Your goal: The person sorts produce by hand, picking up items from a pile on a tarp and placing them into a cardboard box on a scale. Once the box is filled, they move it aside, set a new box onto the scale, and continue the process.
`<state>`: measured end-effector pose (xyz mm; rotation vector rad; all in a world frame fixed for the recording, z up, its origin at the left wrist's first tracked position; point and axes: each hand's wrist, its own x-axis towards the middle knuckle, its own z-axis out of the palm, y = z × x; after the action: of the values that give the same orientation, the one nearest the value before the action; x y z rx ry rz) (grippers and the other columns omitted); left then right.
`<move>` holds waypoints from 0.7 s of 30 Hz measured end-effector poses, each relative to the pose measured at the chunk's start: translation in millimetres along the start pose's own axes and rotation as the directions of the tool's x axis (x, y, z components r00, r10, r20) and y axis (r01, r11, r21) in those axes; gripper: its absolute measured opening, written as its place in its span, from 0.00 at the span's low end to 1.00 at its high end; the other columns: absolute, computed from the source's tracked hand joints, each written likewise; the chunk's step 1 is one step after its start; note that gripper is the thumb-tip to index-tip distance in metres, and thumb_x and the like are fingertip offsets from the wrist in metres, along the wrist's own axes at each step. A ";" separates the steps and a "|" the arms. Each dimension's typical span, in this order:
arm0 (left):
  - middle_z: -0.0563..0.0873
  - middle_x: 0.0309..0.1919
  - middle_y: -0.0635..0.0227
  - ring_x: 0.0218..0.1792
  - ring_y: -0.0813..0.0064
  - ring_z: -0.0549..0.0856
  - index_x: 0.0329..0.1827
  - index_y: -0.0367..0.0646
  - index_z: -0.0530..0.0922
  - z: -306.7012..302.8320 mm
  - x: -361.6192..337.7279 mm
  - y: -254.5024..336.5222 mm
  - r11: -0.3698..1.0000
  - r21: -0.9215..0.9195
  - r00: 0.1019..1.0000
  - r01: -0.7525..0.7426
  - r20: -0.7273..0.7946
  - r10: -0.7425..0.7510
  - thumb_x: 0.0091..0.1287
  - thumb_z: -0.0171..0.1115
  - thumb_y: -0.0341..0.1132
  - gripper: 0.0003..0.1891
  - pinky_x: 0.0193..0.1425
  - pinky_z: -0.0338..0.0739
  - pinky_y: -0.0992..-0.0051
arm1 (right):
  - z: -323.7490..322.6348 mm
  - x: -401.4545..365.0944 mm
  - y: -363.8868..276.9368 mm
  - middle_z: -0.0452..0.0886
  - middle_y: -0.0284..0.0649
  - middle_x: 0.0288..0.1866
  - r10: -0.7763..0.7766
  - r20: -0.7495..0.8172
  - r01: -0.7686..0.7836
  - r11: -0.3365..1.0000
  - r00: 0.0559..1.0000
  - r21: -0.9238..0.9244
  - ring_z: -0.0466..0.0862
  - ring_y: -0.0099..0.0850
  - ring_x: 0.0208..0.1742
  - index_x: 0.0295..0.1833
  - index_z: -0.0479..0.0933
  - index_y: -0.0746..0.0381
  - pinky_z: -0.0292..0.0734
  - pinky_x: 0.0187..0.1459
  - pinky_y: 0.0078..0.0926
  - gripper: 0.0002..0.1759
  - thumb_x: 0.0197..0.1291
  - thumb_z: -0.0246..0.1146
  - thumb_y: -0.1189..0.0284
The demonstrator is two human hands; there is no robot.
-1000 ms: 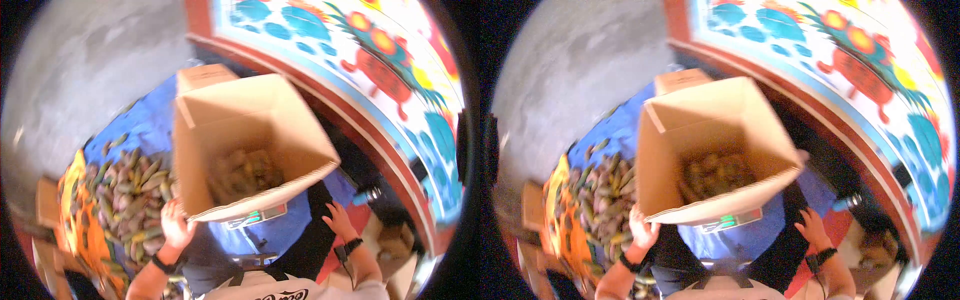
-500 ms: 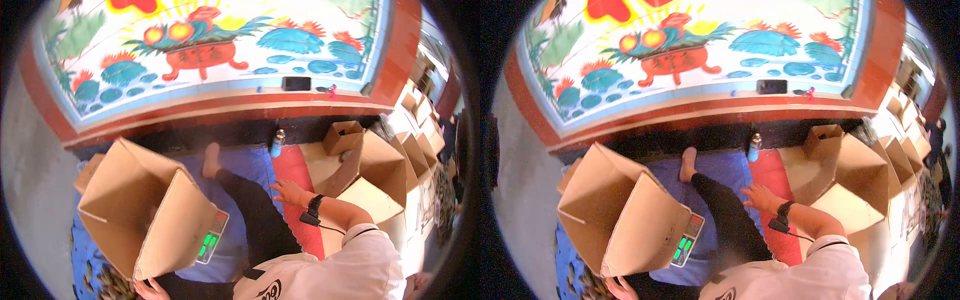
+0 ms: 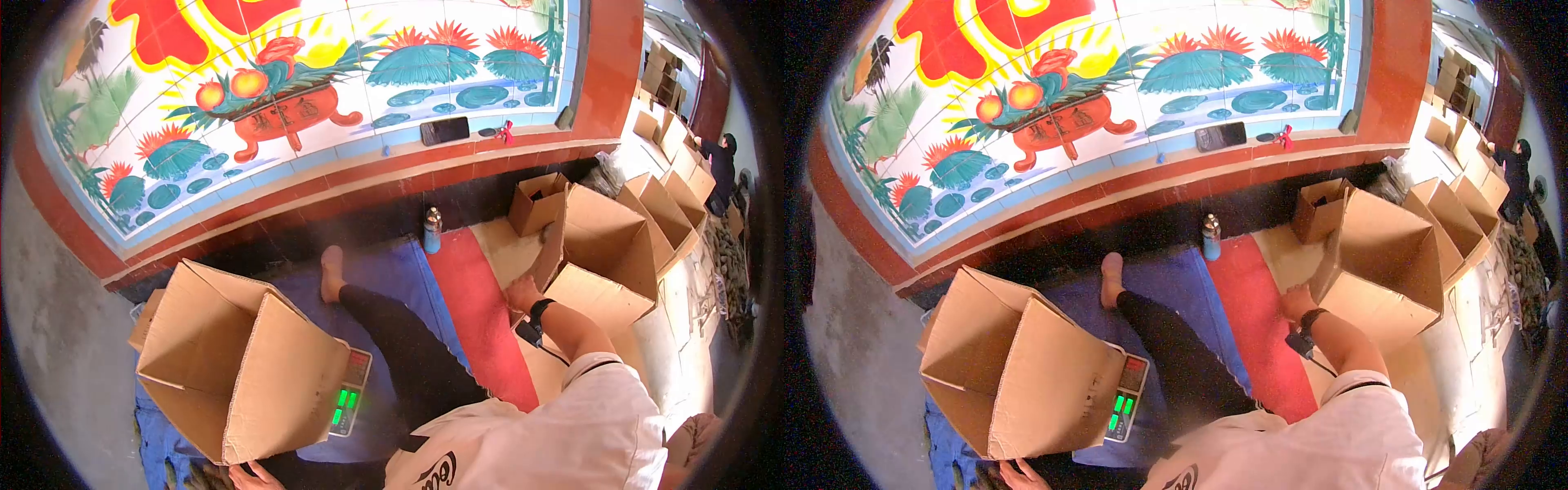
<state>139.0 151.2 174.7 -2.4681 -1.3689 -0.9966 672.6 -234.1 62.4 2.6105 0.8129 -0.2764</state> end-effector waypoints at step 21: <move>0.78 0.44 0.38 0.42 0.41 0.77 0.52 0.27 0.73 10.2 -1.7 -7.3 1.000 0.017 1.000 -0.005 0.011 0.005 0.70 0.49 0.49 0.27 0.47 0.72 0.55 | 45.0 -1.6 14.4 0.80 0.37 0.54 0.042 0.237 0.027 0.959 0.971 -0.283 0.80 0.40 0.54 0.50 0.81 0.52 0.73 0.46 0.49 0.15 0.60 0.55 0.64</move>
<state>137.4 158.5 164.5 -2.4670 -1.3678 -0.9681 676.5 -264.8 26.6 2.2572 0.7001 -0.4316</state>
